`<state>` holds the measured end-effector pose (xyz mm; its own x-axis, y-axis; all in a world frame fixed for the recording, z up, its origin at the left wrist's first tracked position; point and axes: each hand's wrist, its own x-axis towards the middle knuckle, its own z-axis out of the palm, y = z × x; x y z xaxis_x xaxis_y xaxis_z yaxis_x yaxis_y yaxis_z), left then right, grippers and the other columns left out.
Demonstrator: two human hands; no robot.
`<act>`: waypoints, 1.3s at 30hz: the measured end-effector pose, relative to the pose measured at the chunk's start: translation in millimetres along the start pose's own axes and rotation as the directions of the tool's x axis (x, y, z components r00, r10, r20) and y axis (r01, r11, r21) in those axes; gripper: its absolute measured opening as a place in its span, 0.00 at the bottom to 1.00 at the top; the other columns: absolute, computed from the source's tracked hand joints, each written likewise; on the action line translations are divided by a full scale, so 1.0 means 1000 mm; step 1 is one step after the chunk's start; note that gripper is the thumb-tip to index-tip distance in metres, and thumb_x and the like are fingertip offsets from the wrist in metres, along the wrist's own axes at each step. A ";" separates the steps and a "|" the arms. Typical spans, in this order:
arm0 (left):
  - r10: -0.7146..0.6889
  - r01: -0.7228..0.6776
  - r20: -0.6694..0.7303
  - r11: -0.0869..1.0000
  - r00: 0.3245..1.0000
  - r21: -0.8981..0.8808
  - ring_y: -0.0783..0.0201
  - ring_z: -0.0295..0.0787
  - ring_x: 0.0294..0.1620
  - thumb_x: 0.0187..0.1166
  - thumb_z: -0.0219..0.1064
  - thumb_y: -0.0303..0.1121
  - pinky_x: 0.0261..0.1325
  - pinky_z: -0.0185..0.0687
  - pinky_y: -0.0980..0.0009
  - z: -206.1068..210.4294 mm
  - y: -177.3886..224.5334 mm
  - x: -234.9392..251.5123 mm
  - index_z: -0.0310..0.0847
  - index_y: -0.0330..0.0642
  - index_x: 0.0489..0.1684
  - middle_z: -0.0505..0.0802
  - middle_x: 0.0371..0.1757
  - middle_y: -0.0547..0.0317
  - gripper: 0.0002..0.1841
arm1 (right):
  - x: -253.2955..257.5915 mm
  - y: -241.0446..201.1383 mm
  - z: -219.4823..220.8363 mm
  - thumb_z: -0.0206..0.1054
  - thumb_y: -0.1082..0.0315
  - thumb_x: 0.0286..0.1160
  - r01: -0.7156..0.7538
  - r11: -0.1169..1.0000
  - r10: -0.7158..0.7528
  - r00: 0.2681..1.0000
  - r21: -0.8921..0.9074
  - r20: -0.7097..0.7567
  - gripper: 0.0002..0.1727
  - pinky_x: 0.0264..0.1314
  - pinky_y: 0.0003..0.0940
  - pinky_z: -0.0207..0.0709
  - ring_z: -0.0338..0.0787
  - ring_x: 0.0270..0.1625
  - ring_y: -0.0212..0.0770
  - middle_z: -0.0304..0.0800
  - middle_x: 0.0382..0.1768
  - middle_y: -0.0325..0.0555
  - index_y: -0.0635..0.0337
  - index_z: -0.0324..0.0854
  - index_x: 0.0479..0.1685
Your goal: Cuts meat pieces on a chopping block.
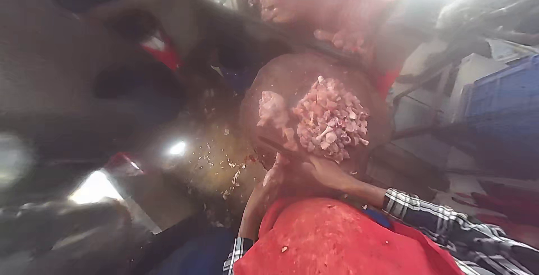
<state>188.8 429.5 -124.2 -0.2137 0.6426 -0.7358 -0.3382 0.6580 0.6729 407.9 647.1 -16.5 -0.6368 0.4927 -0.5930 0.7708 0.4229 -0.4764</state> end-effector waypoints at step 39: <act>0.181 -0.101 -0.225 0.939 0.957 0.328 0.59 0.92 0.26 0.80 0.67 0.47 0.35 0.91 0.55 0.050 0.071 0.041 0.85 0.41 0.56 0.94 0.32 0.54 0.19 | 0.016 0.013 0.024 0.44 0.30 0.85 -0.042 0.957 0.049 0.999 0.285 -0.018 0.35 0.45 0.53 0.85 0.89 0.38 0.45 0.87 0.37 0.46 0.49 0.81 0.59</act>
<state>201.6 522.5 -102.5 -0.4725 0.6460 -0.5996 0.0043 0.6820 0.7314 408.0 642.6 -47.5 -0.5985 0.5266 -0.6037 0.7692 0.1672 -0.6167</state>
